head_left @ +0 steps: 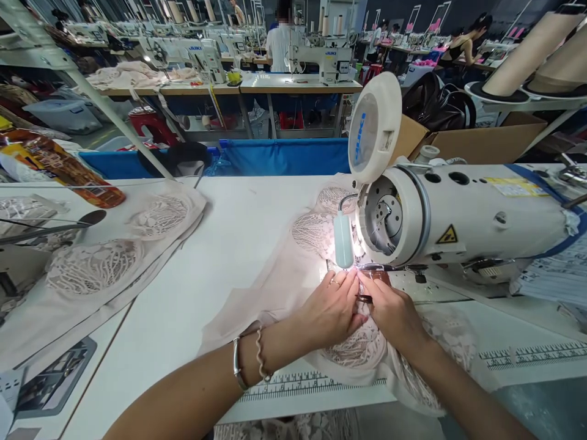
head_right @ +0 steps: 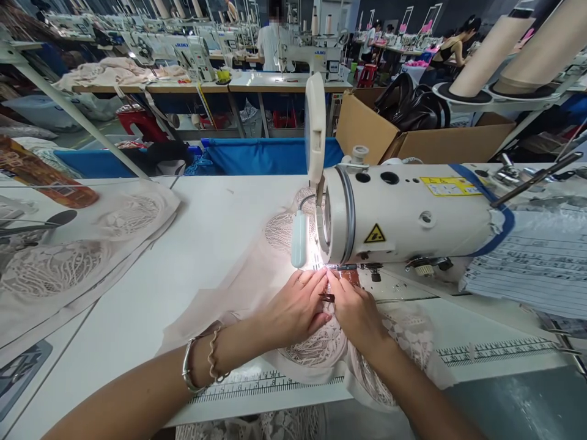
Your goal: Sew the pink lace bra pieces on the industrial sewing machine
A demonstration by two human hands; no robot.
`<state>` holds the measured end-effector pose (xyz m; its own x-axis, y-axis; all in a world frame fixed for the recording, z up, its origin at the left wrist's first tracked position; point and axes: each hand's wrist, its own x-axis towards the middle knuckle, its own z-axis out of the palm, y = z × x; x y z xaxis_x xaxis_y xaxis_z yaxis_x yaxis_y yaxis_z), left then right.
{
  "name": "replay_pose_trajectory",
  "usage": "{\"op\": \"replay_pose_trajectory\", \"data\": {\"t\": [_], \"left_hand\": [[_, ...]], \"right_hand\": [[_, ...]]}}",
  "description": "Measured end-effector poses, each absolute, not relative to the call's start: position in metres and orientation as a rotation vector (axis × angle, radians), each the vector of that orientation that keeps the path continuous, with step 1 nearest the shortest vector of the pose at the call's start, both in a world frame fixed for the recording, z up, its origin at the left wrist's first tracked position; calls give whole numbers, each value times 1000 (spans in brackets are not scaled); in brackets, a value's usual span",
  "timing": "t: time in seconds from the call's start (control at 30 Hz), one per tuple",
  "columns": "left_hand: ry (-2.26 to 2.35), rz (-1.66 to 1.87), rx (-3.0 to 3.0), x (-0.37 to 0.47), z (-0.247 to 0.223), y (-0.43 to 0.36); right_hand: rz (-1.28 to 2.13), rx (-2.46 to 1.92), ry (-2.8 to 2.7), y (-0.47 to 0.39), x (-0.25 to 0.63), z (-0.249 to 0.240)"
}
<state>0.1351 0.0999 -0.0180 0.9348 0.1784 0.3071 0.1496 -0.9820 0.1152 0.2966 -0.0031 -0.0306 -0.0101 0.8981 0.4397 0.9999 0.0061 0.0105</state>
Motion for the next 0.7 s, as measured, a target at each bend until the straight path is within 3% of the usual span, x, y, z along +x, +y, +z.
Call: {"op": "replay_pose_trajectory", "data": {"t": [0.47,0.7], "left_hand": [[348,410,3098,134,-14,103],[41,413,3238,130,-12,94]], "right_hand": [[-452,-1953,-1944,2,296,-26],[-153,-2124,-1818,-4,307,-18]]}}
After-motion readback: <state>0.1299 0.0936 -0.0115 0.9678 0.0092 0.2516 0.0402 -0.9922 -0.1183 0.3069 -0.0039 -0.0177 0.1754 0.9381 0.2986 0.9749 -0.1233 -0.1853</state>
